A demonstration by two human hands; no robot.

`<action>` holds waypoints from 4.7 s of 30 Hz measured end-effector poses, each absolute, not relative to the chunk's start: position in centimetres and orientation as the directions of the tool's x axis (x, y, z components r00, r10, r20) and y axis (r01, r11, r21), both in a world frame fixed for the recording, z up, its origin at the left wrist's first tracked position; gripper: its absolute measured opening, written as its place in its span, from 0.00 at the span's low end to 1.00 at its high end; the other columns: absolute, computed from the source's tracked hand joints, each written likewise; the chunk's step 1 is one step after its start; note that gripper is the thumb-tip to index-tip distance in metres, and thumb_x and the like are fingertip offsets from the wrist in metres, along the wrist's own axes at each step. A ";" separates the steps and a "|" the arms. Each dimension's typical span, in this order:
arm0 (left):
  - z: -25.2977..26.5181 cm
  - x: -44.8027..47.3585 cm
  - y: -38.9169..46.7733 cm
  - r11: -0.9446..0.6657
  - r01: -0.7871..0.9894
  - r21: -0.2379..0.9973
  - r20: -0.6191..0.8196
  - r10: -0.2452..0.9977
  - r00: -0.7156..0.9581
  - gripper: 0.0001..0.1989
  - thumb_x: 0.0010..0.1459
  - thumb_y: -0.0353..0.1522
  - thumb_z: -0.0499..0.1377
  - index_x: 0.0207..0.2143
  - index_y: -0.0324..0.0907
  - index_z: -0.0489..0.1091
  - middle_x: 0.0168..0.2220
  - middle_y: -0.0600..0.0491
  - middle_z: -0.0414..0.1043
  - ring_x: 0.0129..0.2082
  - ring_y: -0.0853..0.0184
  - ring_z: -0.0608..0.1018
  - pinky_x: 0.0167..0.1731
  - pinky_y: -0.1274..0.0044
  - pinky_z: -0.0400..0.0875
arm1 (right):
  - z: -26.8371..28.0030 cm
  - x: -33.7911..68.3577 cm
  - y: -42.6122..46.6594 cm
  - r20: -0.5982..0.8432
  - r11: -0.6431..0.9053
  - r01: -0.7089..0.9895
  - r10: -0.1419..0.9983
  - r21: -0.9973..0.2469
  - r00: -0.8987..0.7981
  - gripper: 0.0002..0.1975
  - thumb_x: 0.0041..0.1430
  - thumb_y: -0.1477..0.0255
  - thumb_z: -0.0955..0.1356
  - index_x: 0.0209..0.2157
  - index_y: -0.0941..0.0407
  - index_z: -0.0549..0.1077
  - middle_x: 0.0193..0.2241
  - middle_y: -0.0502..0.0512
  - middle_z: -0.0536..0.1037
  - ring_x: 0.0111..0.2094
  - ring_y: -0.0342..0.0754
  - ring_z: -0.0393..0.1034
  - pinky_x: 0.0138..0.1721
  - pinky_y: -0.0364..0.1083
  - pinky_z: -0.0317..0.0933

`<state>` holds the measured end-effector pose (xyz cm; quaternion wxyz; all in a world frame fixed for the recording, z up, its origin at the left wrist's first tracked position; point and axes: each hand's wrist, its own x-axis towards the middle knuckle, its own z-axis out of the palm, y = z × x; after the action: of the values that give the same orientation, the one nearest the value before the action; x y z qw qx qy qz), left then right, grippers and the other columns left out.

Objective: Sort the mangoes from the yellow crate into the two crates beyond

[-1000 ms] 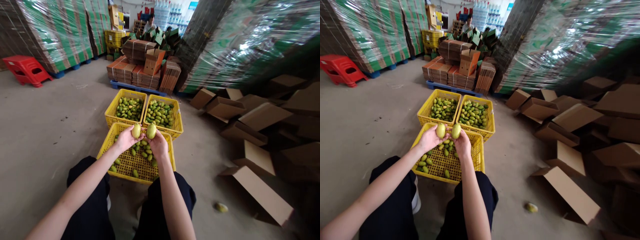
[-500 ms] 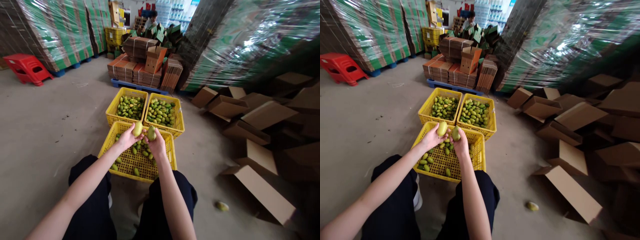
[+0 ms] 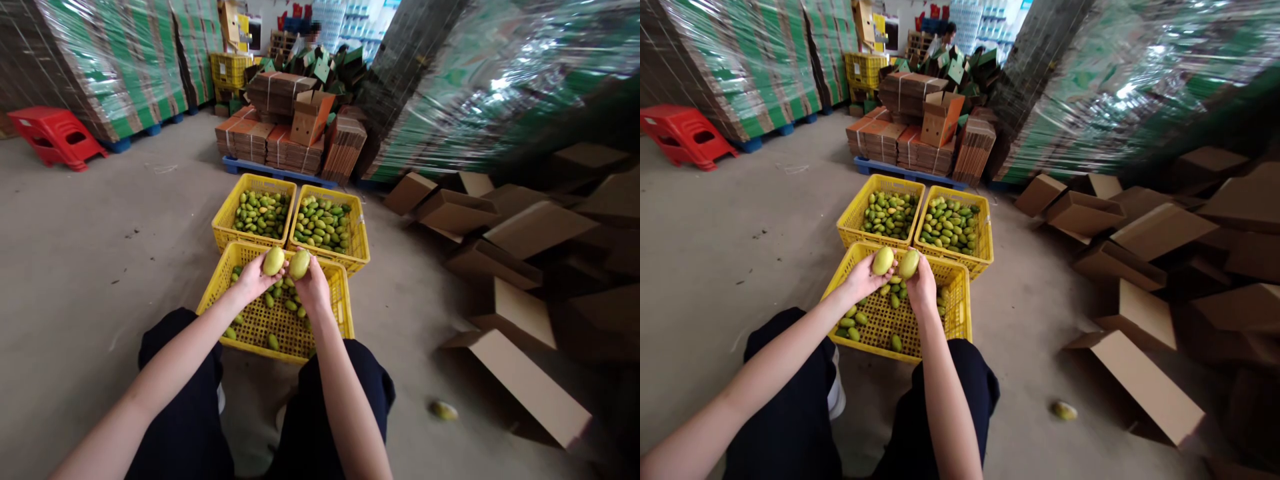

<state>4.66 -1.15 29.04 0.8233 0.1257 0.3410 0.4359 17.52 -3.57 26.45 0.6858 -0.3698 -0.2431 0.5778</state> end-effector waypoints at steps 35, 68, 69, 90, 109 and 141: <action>29.7 4.0 -1.3 0.609 -0.663 0.434 -0.454 0.784 0.423 0.07 0.60 0.31 0.58 0.30 0.36 0.69 0.25 0.54 0.69 0.13 0.82 0.62 0.10 0.91 0.55 | 26.3 17.7 -3.8 -0.387 -0.194 -0.762 0.919 -0.617 0.079 0.14 0.52 0.59 0.71 0.27 0.55 0.70 0.26 0.52 0.79 0.19 0.42 0.66 0.17 0.41 0.60; 29.9 4.0 -2.1 0.483 -0.811 0.332 -0.390 0.853 0.348 0.12 0.60 0.32 0.51 0.28 0.37 0.71 0.23 0.51 0.72 0.18 0.73 0.72 0.16 0.84 0.68 | 26.7 17.5 -4.4 -0.261 -0.120 -0.863 0.965 -0.491 0.014 0.10 0.55 0.66 0.66 0.26 0.58 0.73 0.20 0.52 0.74 0.14 0.39 0.59 0.14 0.40 0.54; 29.9 4.1 -2.1 0.480 -0.805 0.350 -0.391 0.855 0.340 0.13 0.60 0.32 0.51 0.28 0.37 0.71 0.22 0.51 0.72 0.17 0.73 0.72 0.16 0.84 0.67 | 26.8 17.4 -4.5 -0.238 -0.103 -0.867 0.971 -0.488 0.019 0.10 0.54 0.66 0.67 0.26 0.58 0.73 0.20 0.52 0.74 0.14 0.39 0.59 0.14 0.40 0.53; 30.0 5.3 -3.0 0.395 -0.673 0.626 -0.240 0.918 0.316 0.20 0.59 0.35 0.53 0.15 0.39 0.67 0.15 0.54 0.66 0.12 0.72 0.69 0.15 0.80 0.62 | 27.9 16.8 -5.2 -0.170 -0.099 -0.796 0.985 -0.597 0.005 0.09 0.49 0.66 0.66 0.22 0.56 0.72 0.18 0.52 0.72 0.15 0.41 0.57 0.15 0.41 0.50; 30.0 4.7 -2.2 0.425 -0.885 0.192 -0.391 0.860 0.329 0.11 0.59 0.30 0.50 0.37 0.36 0.71 0.33 0.45 0.74 0.33 0.67 0.78 0.33 0.79 0.76 | 28.0 17.0 -4.9 -0.134 -0.121 -0.842 0.989 -0.526 -0.058 0.21 0.39 0.71 0.63 0.40 0.54 0.72 0.33 0.55 0.77 0.31 0.50 0.70 0.35 0.52 0.70; 29.7 5.0 -3.5 -0.032 -0.285 0.958 0.147 0.908 0.393 0.33 0.32 0.18 0.72 0.44 0.48 0.77 0.56 0.48 0.71 0.63 0.56 0.64 0.62 0.69 0.56 | 27.5 16.6 -5.0 -0.174 -0.206 -0.716 0.978 -0.668 -0.119 0.16 0.45 0.70 0.73 0.38 0.51 0.72 0.33 0.51 0.78 0.36 0.50 0.74 0.32 0.46 0.71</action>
<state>5.03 -3.45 29.75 0.6340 0.5426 0.2868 0.4705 16.59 -5.03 27.48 0.5915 -0.3014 -0.2173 0.7156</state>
